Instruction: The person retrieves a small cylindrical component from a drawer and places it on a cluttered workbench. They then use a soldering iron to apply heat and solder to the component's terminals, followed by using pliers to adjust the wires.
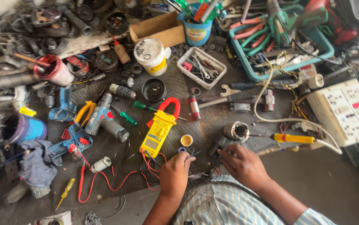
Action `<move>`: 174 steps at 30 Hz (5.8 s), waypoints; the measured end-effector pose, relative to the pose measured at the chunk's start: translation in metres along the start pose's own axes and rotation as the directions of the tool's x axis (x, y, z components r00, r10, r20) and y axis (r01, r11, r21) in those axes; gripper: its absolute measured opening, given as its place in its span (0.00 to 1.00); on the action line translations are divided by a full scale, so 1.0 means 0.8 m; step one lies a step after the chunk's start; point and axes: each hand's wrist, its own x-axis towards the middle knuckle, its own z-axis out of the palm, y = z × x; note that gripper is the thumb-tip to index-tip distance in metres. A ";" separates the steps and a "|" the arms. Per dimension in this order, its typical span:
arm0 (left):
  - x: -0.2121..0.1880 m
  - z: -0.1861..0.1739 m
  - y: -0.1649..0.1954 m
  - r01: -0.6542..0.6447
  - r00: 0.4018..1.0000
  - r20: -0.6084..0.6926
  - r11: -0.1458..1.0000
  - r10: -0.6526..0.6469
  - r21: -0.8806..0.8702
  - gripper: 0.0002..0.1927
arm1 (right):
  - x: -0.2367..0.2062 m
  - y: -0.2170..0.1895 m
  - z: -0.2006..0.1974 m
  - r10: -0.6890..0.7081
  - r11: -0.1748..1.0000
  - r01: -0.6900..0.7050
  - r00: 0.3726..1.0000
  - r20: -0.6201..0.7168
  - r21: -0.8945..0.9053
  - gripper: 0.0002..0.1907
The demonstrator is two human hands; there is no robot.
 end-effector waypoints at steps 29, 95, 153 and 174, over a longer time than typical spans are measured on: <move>-0.025 -0.001 -0.008 0.496 0.855 0.513 -0.172 -0.075 -0.851 0.22 | 0.027 -0.030 -0.008 0.254 0.967 -0.250 0.957 0.141 -0.046 0.16; -0.058 -0.029 -0.061 0.605 0.784 0.506 0.263 -0.359 -0.751 0.11 | 0.036 -0.111 0.035 -0.208 0.970 0.202 0.978 0.027 0.135 0.15; 0.021 -0.103 0.093 -0.346 0.938 -0.166 0.802 0.305 -0.487 0.10 | 0.066 -0.117 -0.086 0.436 0.694 -0.329 0.900 -0.010 0.640 0.25; 0.014 -0.086 0.137 -0.398 0.917 -0.196 0.817 0.347 -0.416 0.12 | 0.049 -0.079 -0.121 0.272 0.817 -0.152 0.952 -0.140 0.556 0.26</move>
